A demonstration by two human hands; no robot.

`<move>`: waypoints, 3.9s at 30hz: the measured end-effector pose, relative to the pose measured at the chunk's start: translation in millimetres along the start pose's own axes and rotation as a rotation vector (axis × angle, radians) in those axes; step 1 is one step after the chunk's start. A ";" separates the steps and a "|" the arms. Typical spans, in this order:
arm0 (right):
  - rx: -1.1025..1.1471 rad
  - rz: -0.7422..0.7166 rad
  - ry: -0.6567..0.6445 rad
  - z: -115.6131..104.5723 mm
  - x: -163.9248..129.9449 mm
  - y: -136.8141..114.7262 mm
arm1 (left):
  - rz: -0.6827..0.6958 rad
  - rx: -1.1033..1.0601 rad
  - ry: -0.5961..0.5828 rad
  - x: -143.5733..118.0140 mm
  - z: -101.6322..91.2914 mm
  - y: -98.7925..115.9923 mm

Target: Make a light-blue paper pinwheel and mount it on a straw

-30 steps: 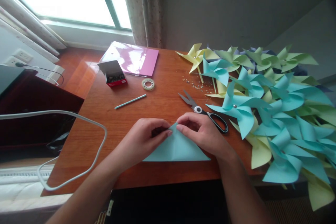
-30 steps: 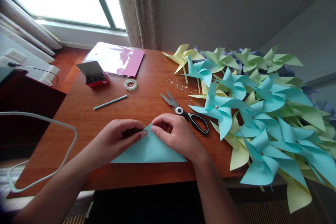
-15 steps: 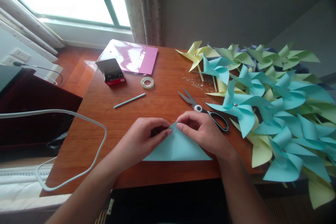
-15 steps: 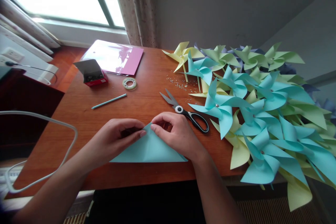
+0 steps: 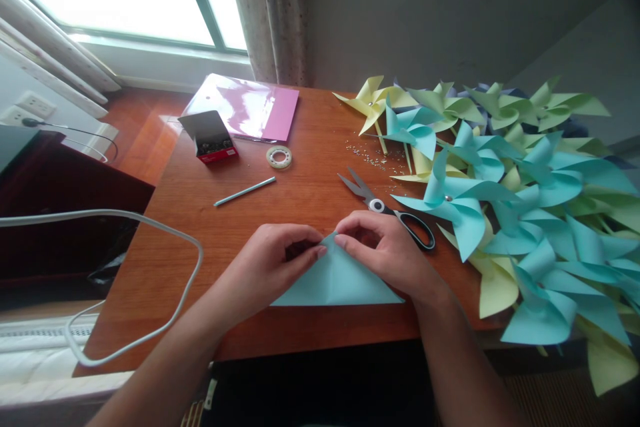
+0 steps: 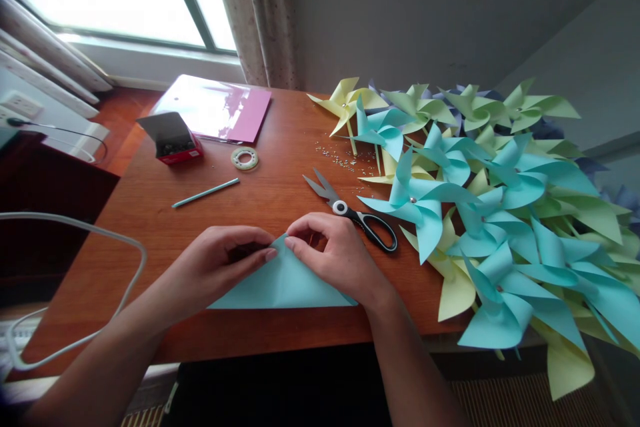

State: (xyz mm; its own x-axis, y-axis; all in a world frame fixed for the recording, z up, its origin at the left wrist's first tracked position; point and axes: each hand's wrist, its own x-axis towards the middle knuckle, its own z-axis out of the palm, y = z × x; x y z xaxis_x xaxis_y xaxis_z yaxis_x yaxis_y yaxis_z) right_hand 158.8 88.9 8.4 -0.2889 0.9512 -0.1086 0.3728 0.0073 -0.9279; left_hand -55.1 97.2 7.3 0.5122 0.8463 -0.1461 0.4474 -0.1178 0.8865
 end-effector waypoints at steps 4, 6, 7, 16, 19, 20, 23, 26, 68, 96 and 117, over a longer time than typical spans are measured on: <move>-0.001 0.000 0.004 -0.4 0.1 0.3 | -0.001 -0.005 0.001 0.1 0.1 -0.1; -0.002 0.001 0.002 -0.3 0.3 0.4 | -0.004 -0.006 0.001 0.0 0.0 0.0; -0.001 0.001 0.000 -0.2 0.4 0.5 | -0.005 -0.006 0.001 -0.1 0.0 0.0; -0.009 -0.013 0.003 -0.7 -0.1 -0.6 | 0.011 0.002 0.011 -0.1 0.9 0.2; -0.018 -0.024 0.002 -0.5 -0.3 -0.8 | 0.011 0.007 0.015 0.0 1.4 0.5; -0.018 -0.027 0.003 -0.4 -0.3 -0.9 | 0.011 0.006 0.017 -0.1 1.5 0.6; -0.017 -0.029 0.006 -0.3 -0.4 -0.9 | 0.010 -0.002 0.019 -0.4 1.5 0.8; -0.025 -0.028 0.004 -0.7 -0.3 -1.1 | 0.005 -0.011 0.019 -0.5 1.4 1.2; 0.006 0.020 0.021 -4.1 -2.3 -3.1 | -0.066 -0.083 0.029 -2.3 1.5 -0.8; -0.091 -0.081 0.037 -2.9 -1.9 -1.7 | 0.009 0.062 0.025 -1.6 1.9 -0.3; -0.400 -0.223 0.156 21.3 21.9 11.4 | 0.364 1.065 0.168 -71.4 66.2 23.3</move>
State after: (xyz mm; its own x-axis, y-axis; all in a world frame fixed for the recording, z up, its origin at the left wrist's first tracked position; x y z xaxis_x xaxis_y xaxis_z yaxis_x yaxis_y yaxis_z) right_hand 137.9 103.2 -12.2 -0.2760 0.9475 0.1611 0.6351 0.3056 -0.7094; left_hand -32.7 -0.3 9.3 0.6702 0.7212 0.1752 0.7288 -0.6841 0.0284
